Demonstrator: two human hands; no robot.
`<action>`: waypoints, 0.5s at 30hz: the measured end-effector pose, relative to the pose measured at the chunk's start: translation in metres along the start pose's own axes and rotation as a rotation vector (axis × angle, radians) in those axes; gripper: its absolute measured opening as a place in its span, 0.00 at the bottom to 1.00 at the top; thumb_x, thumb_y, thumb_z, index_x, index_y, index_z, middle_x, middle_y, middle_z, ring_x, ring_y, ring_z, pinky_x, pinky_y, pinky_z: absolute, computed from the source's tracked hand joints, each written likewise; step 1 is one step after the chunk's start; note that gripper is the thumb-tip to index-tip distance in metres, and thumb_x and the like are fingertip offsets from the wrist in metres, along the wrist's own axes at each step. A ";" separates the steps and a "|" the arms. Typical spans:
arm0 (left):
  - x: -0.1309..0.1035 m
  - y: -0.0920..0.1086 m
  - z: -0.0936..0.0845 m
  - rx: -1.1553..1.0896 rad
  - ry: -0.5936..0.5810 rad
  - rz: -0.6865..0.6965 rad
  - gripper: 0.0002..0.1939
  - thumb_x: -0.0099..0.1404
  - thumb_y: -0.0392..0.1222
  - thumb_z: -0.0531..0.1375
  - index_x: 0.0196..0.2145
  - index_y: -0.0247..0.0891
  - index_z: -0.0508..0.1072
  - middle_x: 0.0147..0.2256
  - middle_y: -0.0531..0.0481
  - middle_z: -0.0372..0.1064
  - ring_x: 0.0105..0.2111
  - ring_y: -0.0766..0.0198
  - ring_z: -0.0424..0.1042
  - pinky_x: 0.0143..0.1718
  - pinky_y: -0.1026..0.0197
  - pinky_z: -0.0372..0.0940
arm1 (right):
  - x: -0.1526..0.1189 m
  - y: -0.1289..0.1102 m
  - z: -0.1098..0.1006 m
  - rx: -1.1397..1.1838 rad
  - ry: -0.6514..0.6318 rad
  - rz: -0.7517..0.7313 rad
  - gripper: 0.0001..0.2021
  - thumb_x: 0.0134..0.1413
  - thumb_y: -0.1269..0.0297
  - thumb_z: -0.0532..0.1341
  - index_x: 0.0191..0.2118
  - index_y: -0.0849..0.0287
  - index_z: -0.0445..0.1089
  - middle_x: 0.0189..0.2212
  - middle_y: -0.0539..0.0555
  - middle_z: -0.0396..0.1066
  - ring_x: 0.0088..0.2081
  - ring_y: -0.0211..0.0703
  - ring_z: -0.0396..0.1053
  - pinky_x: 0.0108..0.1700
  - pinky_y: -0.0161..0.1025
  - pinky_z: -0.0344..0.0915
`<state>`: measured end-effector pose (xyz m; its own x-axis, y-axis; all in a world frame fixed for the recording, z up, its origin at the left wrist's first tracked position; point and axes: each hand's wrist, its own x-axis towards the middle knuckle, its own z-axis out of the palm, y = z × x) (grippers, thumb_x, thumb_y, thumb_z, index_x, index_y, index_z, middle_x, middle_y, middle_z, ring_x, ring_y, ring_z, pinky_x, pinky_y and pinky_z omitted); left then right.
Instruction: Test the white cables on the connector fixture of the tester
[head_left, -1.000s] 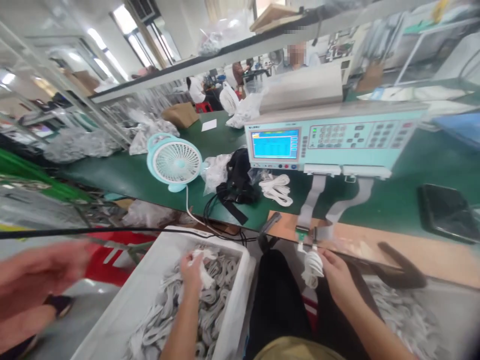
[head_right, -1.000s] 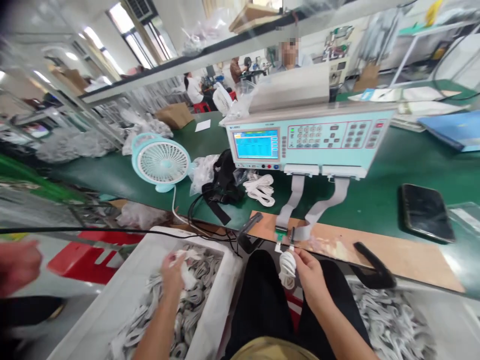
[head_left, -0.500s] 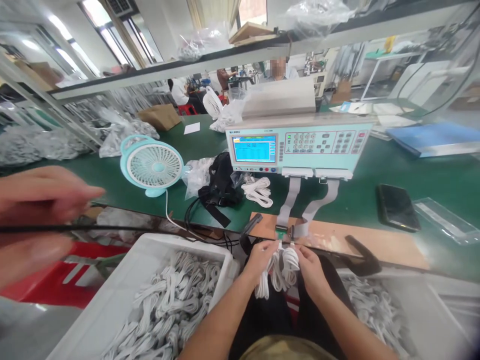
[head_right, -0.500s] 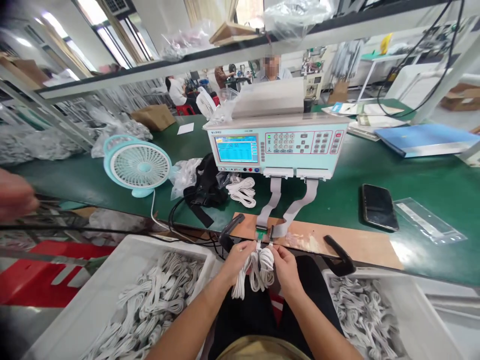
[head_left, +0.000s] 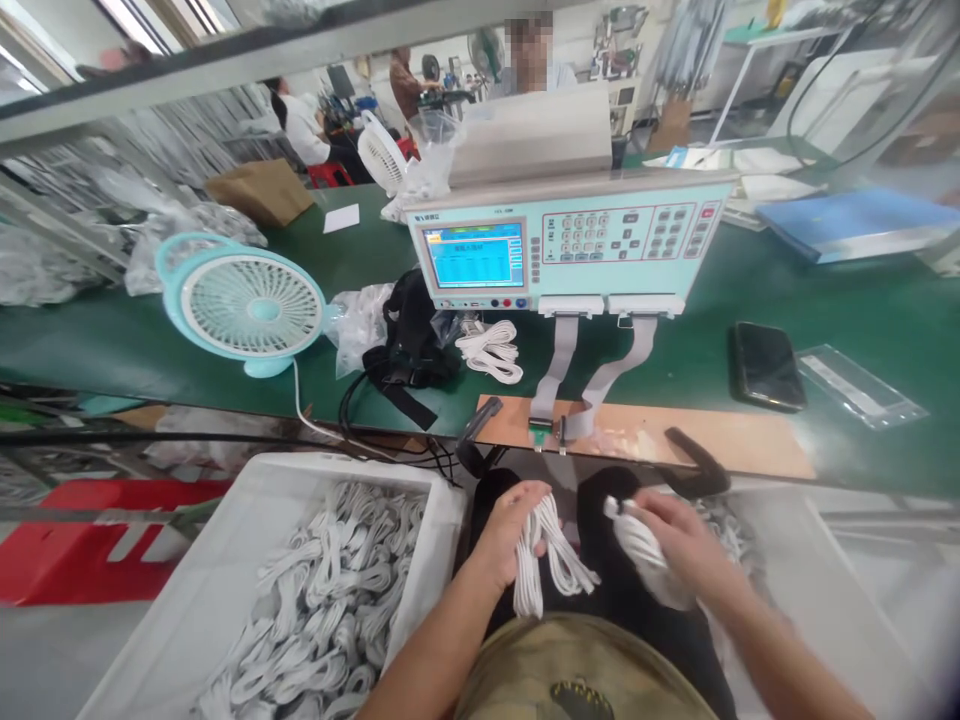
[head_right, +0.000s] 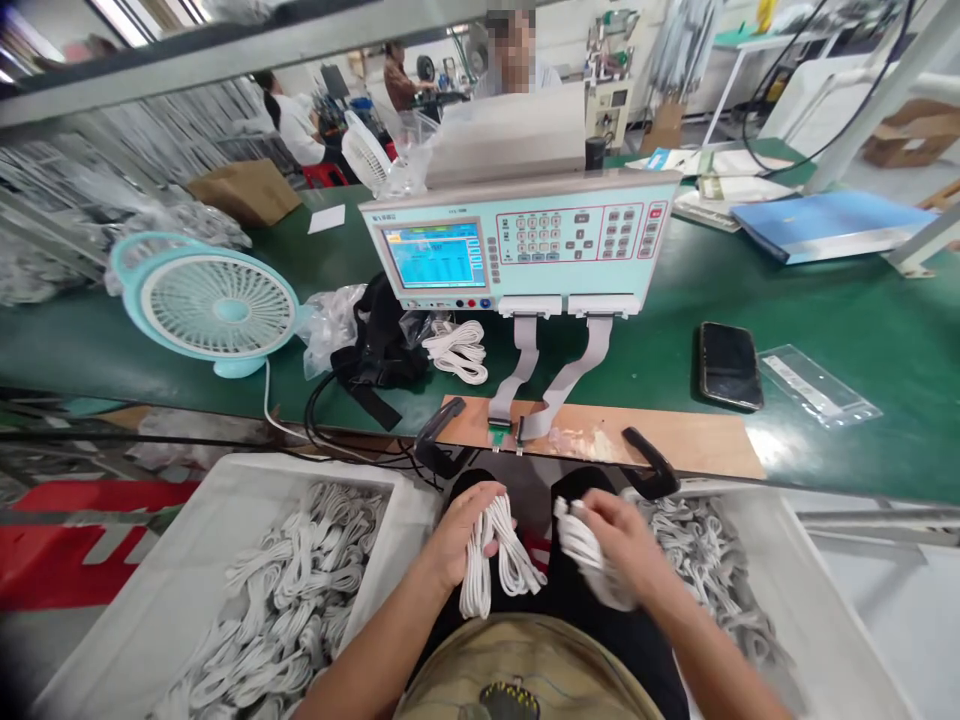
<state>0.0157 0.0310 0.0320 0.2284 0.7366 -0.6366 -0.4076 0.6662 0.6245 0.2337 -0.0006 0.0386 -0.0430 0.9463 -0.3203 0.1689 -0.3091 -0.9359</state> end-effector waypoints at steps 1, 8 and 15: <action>0.000 -0.001 -0.002 -0.050 -0.031 -0.035 0.18 0.48 0.47 0.66 0.33 0.37 0.67 0.22 0.54 0.64 0.19 0.64 0.69 0.09 0.72 0.48 | -0.006 0.008 -0.022 -0.233 0.003 -0.044 0.18 0.53 0.49 0.57 0.23 0.58 0.65 0.17 0.48 0.60 0.20 0.37 0.59 0.20 0.33 0.54; 0.012 -0.010 0.009 -0.049 -0.226 -0.252 0.14 0.48 0.37 0.64 0.34 0.36 0.68 0.25 0.52 0.68 0.19 0.65 0.69 0.19 0.66 0.62 | -0.034 -0.010 -0.023 -0.735 -0.170 -0.704 0.14 0.63 0.68 0.50 0.51 0.56 0.65 0.41 0.57 0.69 0.38 0.42 0.67 0.38 0.36 0.65; 0.009 -0.022 0.027 0.091 -0.360 -0.253 0.10 0.49 0.38 0.64 0.30 0.32 0.72 0.22 0.52 0.67 0.22 0.70 0.65 0.26 0.68 0.59 | -0.028 -0.040 0.023 -0.572 -0.490 -0.890 0.11 0.59 0.69 0.54 0.47 0.57 0.66 0.41 0.56 0.69 0.43 0.45 0.63 0.48 0.44 0.60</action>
<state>0.0504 0.0264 0.0251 0.6105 0.5319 -0.5868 -0.2231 0.8264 0.5170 0.2056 -0.0171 0.0820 -0.7246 0.6310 0.2771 0.3013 0.6516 -0.6961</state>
